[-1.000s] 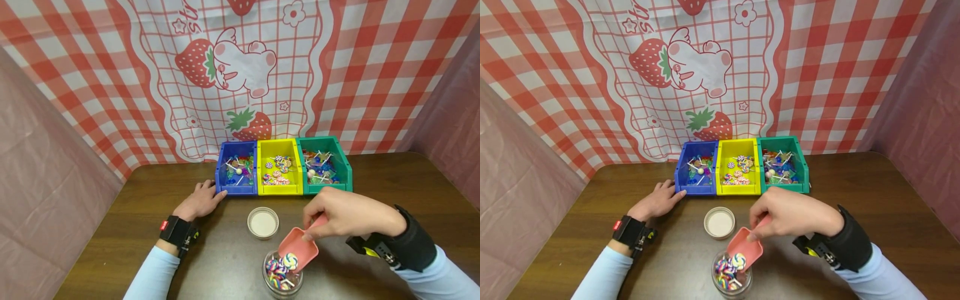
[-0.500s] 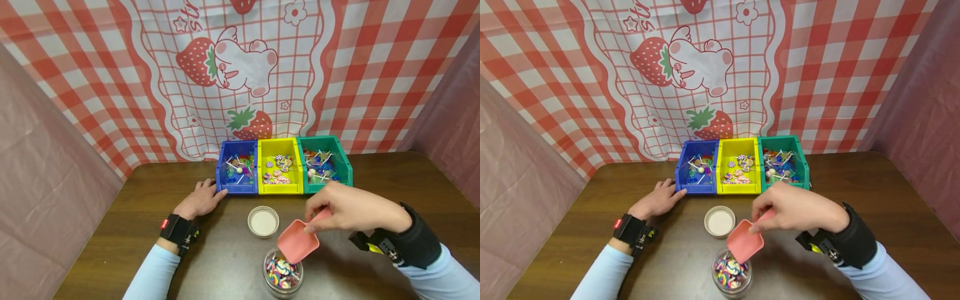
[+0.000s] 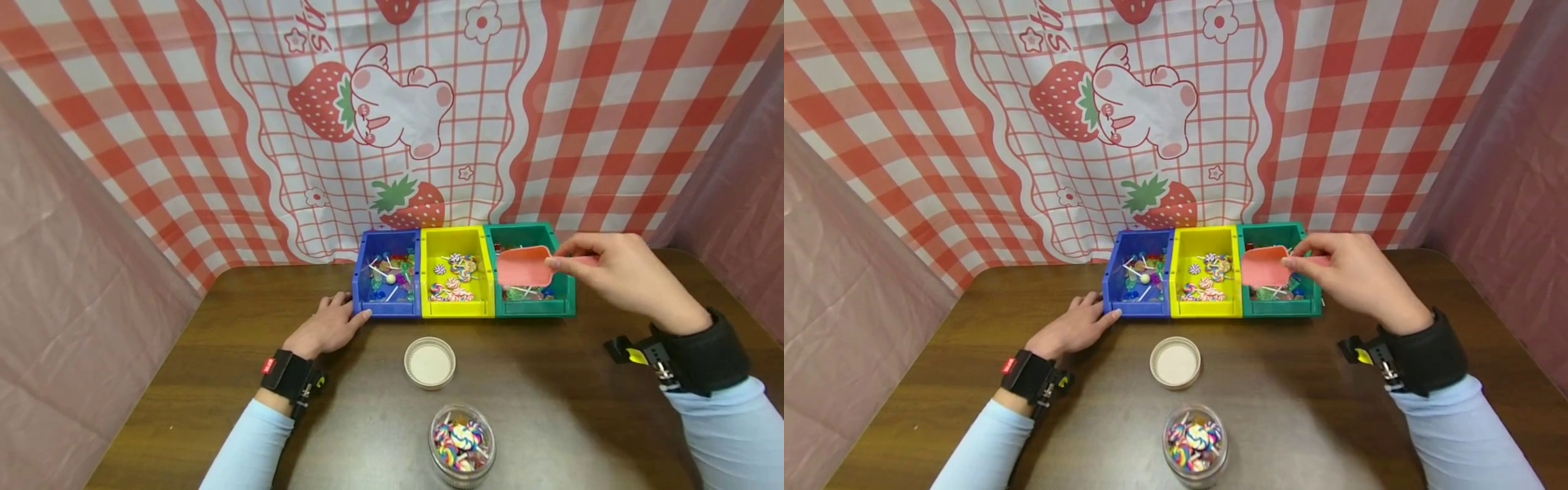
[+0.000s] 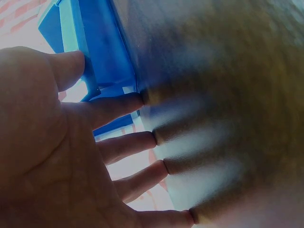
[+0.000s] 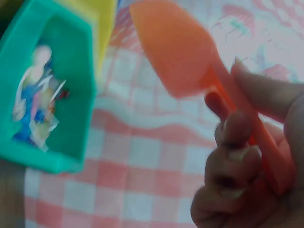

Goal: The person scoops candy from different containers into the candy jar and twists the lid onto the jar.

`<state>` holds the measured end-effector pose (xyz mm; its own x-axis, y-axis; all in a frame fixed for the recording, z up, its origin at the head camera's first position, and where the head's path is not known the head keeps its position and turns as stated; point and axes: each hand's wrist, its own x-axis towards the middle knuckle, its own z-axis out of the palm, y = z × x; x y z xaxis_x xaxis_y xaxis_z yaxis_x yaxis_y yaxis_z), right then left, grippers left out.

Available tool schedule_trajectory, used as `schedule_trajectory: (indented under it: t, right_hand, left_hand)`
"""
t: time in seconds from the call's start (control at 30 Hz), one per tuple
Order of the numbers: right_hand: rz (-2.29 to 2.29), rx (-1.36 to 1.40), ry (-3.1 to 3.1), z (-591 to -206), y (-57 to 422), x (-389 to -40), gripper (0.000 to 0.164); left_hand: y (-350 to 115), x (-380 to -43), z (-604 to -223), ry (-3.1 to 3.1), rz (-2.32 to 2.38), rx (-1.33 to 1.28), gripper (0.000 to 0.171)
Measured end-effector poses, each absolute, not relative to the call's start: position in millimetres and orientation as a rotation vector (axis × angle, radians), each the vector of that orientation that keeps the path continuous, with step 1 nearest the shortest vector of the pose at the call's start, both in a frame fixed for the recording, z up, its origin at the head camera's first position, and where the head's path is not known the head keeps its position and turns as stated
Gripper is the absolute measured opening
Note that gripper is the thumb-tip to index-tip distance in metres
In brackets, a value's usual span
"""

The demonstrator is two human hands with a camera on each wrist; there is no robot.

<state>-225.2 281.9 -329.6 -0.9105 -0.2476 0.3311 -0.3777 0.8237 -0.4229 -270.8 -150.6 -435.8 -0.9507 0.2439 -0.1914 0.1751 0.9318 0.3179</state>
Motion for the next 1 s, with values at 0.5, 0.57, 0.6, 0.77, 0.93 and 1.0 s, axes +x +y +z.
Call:
schedule_trajectory:
  t: [0.5, 0.57, 0.6, 0.77, 0.93, 1.0]
  right_hand:
    - [0.351, 0.341, -2.638, -371.3, 289.9, -255.4, 0.022]
    - [0.31, 0.341, -2.582, -375.9, 286.1, -256.7, 0.022]
    - [0.299, 0.343, -2.551, -378.4, 284.4, -257.5, 0.022]
    - [0.285, 0.372, -2.439, -391.2, 279.3, -261.4, 0.023]
    - [0.292, 0.395, -2.424, -398.8, 272.6, -262.9, 0.016]
    - [0.296, 0.394, -2.429, -401.2, 269.4, -263.2, 0.015]
  left_hand:
    - [-149.7, -272.2, -436.3, 2.851, 0.442, 0.295, 0.065]
    - [-149.4, -272.3, -436.3, 2.852, 0.442, 0.298, 0.065]
    - [-149.3, -272.4, -436.3, 2.852, 0.44, 0.299, 0.065]
    - [-149.0, -271.6, -436.0, 2.854, 0.439, 0.302, 0.065]
    - [-149.7, -270.6, -435.4, 2.861, 0.44, 0.309, 0.065]
    - [-149.5, -270.4, -435.1, 2.862, 0.442, 0.31, 0.065]
